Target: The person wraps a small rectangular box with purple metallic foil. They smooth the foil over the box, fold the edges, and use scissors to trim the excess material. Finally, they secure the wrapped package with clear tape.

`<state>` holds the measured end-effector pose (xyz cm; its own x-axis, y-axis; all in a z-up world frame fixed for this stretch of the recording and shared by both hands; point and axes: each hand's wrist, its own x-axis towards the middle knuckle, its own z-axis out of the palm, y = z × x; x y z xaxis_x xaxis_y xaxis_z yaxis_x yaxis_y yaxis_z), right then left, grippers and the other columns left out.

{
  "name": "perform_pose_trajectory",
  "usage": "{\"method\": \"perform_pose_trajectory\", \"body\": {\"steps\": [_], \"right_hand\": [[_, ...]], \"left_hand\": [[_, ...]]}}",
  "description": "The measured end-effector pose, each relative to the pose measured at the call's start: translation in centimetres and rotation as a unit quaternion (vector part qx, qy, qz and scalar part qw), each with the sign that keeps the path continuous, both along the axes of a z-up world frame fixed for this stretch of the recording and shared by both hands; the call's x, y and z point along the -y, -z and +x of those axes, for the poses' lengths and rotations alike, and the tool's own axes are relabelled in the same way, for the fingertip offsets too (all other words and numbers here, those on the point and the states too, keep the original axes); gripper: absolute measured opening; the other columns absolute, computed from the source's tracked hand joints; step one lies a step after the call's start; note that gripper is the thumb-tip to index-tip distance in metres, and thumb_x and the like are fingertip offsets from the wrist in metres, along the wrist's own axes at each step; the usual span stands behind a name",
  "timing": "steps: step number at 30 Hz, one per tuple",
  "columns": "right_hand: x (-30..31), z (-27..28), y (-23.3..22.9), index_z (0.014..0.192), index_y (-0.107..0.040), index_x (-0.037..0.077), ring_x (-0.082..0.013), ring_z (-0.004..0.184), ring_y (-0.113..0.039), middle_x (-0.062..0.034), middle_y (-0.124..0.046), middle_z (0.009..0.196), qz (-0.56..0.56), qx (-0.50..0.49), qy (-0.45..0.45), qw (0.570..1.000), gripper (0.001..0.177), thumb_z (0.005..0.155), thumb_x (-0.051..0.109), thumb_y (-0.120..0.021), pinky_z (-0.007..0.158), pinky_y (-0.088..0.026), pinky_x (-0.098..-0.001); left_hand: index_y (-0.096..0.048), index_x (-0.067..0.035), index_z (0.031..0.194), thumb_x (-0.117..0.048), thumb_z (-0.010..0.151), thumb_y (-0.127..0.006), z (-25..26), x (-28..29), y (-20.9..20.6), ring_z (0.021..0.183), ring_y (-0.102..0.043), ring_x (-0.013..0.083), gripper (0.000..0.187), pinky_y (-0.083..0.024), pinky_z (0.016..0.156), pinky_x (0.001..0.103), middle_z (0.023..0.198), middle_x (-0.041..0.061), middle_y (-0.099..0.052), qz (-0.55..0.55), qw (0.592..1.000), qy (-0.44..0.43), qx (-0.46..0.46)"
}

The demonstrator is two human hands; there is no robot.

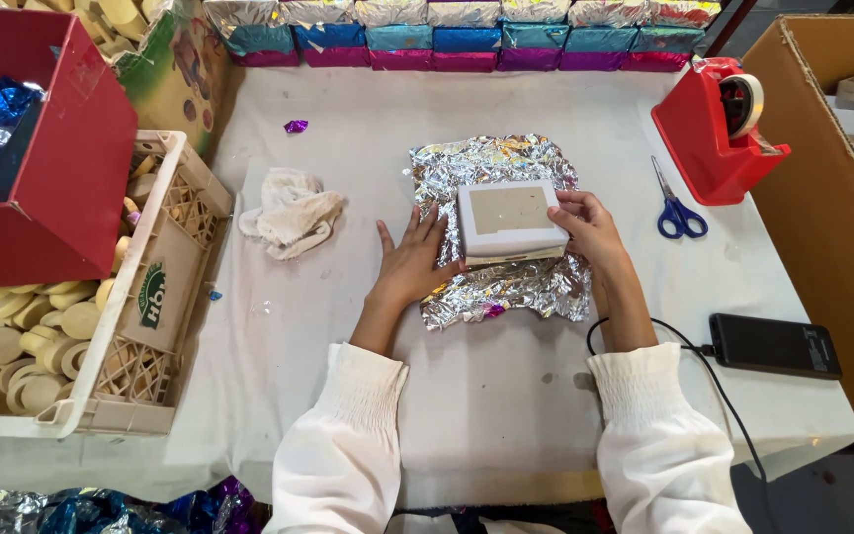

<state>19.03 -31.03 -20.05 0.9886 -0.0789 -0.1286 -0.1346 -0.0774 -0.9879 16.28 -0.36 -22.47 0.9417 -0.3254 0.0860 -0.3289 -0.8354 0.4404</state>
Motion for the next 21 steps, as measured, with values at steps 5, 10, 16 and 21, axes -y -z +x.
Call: {"method": "perform_pose_trajectory", "body": {"steps": [5, 10, 16, 21], "right_hand": [[-0.4, -0.1, 0.0, 0.131, -0.06, 0.005, -0.0135, 0.1, -0.069, -0.0045, -0.069, 0.116, -0.01, 0.016, -0.016, 1.0, 0.046, 0.092, 0.025, -0.074, 0.075, -0.06, -0.0291], [-0.9, -0.4, -0.2, 0.131, -0.063, 0.005, -0.0104, 0.093, -0.067, -0.0026, -0.073, 0.112, -0.036, 0.058, -0.016, 0.998, 0.044, 0.093, 0.025, -0.073, 0.068, -0.055, -0.0264], [-0.3, -0.3, 0.3, 0.128, -0.066, 0.004, -0.0095, 0.085, -0.067, -0.004, -0.074, 0.103, -0.104, 0.089, -0.015, 0.99, 0.038, 0.095, 0.023, -0.073, 0.066, -0.056, -0.0258], [-0.5, -0.7, -0.5, 0.126, -0.065, 0.004, -0.0105, 0.087, -0.068, -0.0051, -0.072, 0.103, -0.089, 0.063, -0.012, 0.994, 0.034, 0.097, 0.019, -0.071, 0.068, -0.058, -0.0272]], "left_hand": [[-0.031, -0.008, 0.157, -0.069, 0.079, -0.064, -0.8, -0.1, -2.4, 0.155, -0.003, 0.0377, 0.104, 0.013, 0.108, 0.081, 0.169, 0.006, -0.021, 0.02, 0.999, -0.019, -0.021], [-0.055, -0.008, 0.145, -0.05, 0.078, -0.074, 0.1, -1.0, -1.1, 0.151, -0.022, 0.044, 0.081, -0.002, 0.113, 0.074, 0.157, 0.019, -0.04, 0.018, 0.985, 0.009, 0.17], [-0.066, -0.009, 0.13, -0.054, 0.085, -0.076, -2.4, 0.2, -6.6, 0.111, -0.068, 0.0254, 0.064, -0.03, 0.118, 0.054, 0.118, 0.012, -0.073, -0.068, 0.993, 0.006, 0.096], [-0.057, -0.006, 0.138, -0.054, 0.076, -0.082, -1.2, 0.6, -3.5, 0.103, -0.07, 0.0276, 0.083, -0.034, 0.113, 0.054, 0.112, 0.015, -0.074, -0.11, 0.979, 0.043, 0.164]]}}
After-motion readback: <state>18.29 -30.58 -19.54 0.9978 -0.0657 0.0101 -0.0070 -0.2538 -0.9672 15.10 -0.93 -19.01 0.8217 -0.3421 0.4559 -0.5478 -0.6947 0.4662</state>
